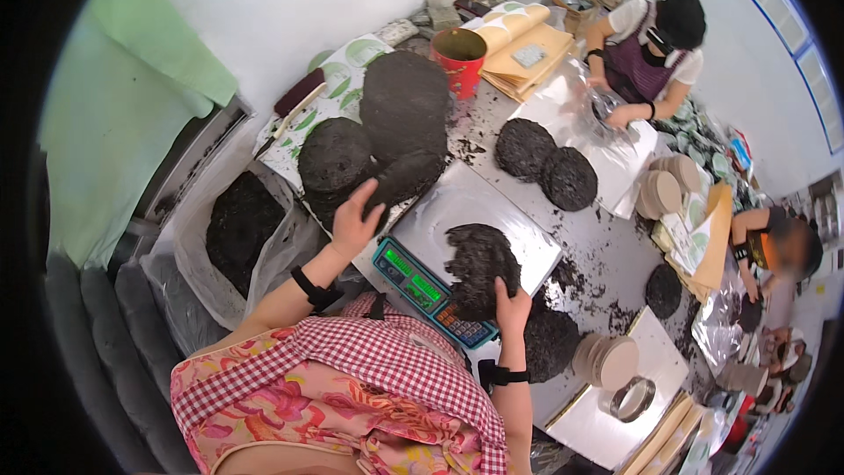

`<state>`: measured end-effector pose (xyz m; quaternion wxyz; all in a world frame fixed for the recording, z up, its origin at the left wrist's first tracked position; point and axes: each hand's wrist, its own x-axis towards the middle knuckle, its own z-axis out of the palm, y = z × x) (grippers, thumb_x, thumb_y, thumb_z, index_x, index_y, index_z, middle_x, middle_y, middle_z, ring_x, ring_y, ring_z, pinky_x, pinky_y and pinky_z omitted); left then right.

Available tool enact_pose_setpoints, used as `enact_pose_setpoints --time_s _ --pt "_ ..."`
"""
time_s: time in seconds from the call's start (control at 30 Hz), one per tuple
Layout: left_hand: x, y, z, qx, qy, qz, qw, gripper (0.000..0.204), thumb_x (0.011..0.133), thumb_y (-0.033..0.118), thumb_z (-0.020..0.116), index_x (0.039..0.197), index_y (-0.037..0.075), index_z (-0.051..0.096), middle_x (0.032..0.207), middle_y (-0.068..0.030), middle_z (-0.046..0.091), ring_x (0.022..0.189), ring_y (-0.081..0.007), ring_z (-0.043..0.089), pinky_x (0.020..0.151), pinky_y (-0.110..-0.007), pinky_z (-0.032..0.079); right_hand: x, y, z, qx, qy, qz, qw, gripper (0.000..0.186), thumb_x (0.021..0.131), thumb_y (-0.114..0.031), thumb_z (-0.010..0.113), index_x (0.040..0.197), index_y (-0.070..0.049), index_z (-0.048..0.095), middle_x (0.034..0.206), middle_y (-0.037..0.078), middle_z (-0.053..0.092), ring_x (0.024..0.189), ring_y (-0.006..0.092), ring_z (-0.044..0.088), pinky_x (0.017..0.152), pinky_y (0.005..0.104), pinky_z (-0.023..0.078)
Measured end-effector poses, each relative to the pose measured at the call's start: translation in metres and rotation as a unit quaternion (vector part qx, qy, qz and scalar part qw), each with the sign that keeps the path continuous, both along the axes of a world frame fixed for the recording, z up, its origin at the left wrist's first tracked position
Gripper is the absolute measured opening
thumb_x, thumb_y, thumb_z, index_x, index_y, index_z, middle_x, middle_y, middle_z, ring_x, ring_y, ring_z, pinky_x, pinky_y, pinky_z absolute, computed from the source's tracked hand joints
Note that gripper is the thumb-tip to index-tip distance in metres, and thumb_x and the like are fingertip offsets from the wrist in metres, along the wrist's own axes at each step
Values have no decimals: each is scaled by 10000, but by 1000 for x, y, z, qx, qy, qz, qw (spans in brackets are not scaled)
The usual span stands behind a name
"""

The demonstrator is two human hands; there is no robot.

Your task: The person places circular black cakes into a metal mold on a silver surface, applies plastic wrap, and then uses a digital scale to weigh individual cakes, adding them to stacks on the table.

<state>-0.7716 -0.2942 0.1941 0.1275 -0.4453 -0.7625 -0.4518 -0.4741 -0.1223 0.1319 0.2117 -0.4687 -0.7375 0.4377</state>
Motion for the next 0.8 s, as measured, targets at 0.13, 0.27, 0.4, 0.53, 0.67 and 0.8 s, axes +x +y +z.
enact_pose_setpoints --time_s 0.13,0.27,0.4,0.53,0.67,0.8 --pt "46 42 -8 -91 157 -275 944 455 792 208 658 1230 173 544 1167 -92 561 1173 -310 488 973 -497 370 56 19 8 -281 424 -293 809 408 877 -202 604 1190 49 531 1129 165 596 1010 292 600 840 436 496" --pt "95 62 -31 -291 86 -332 893 592 776 454 662 1278 180 510 1336 -127 426 1361 -317 258 1082 -608 138 95 22 11 -362 579 -277 676 417 872 -313 563 1185 -38 552 1189 133 592 1086 331 556 956 493 428" --pt "95 76 -54 -274 125 -367 880 465 833 334 625 1242 130 538 1319 -124 476 1311 -313 354 1061 -479 300 84 -14 -2 -456 680 -144 555 406 856 -326 548 1103 -4 577 1050 116 624 1036 282 564 996 453 382" --pt "80 88 -33 -255 -116 -390 877 237 881 208 562 1048 50 619 1056 -154 622 957 -359 596 825 -440 478 24 -37 9 -499 650 -140 556 452 873 -332 530 1191 -11 535 1211 129 573 1191 285 491 1059 472 325" --pt "31 70 6 162 -142 -139 967 131 906 90 481 830 9 548 786 -159 547 717 -302 550 650 -374 437 9 -31 9 -444 632 -117 624 509 878 -307 526 1299 -31 454 1265 137 535 1177 320 495 1028 469 361" --pt "-103 -27 -9 111 -110 142 977 302 977 219 428 902 -31 580 829 -146 597 747 -242 529 691 -358 439 41 -13 3 -422 598 -170 660 498 875 -269 559 1298 -27 454 1285 127 524 1168 324 500 1015 466 378"
